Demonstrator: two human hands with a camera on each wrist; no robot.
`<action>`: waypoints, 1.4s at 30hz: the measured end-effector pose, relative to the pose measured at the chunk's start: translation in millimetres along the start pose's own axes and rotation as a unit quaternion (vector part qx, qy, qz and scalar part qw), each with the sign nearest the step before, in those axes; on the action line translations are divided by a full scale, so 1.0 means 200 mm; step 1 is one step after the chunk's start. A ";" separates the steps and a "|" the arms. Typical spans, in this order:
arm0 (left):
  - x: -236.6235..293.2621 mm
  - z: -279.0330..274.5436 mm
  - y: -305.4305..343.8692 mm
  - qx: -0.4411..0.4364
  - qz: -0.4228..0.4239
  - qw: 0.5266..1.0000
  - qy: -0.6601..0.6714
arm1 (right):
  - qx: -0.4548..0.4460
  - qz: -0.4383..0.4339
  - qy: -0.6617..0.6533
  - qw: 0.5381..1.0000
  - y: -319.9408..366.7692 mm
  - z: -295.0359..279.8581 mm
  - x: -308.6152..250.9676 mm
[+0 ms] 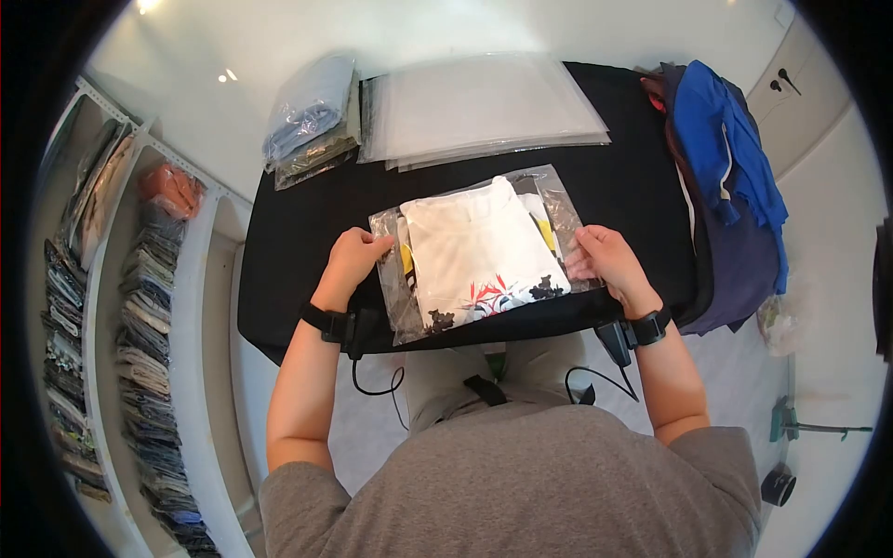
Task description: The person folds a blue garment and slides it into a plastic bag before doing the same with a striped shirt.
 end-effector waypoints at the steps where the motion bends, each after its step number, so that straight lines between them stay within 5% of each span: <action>1: 0.00 0.01 0.00 -0.015 0.000 1.000 0.008 | 0.000 0.000 0.000 1.000 0.00 0.00 0.01; 5: 0.03 -0.04 0.04 0.013 -0.011 1.000 0.000 | -0.006 0.007 -0.006 1.000 -0.01 -0.01 0.00; 8: -0.01 -0.08 0.08 0.040 -0.113 0.986 0.116 | -0.022 0.019 0.000 1.000 -0.01 -0.01 -0.01; 11: -0.07 -0.03 -0.01 0.015 -0.099 0.984 0.151 | -0.034 0.027 0.030 0.999 -0.01 0.00 -0.02; 13: -0.09 0.01 -0.11 0.061 0.026 0.998 0.020 | -0.037 0.027 0.046 0.998 -0.01 0.00 -0.01; 20: 0.03 0.05 -0.10 -0.030 0.007 0.998 0.046 | -0.036 0.003 0.019 0.999 0.00 0.00 0.00; 22: 0.09 0.00 -0.04 0.057 0.022 0.995 0.085 | -0.040 0.000 0.018 0.999 0.00 0.00 0.01; 26: 0.05 0.01 -0.04 0.063 0.062 0.980 0.179 | -0.042 -0.004 0.018 0.999 0.00 0.01 0.01; 28: 0.03 0.02 -0.05 0.008 0.010 0.965 0.262 | -0.039 -0.003 0.015 0.999 0.01 0.00 0.00; 35: 0.00 -0.01 0.02 0.027 -0.146 0.924 0.351 | -0.044 -0.006 0.021 0.999 0.01 0.01 0.00; 37: 0.06 0.00 0.11 -0.153 -0.192 0.879 0.409 | -0.046 -0.001 0.014 0.999 0.01 0.00 0.00; 40: 0.03 0.06 0.18 -0.259 -0.226 0.825 0.448 | -0.040 0.025 0.011 0.999 0.02 0.01 -0.01; 42: 0.03 0.10 0.19 -0.253 -0.219 0.816 0.472 | -0.079 -0.015 0.034 0.996 0.03 0.03 -0.03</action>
Point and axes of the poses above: each hand's wrist, its own y-axis away from the middle knuckle, its own z-axis out of the palm, x = y × z, the point moved 5 cm from there along -y, towards the middle knuckle, and after that the axes turned 4 degrees about x, right-handed, at the moved point
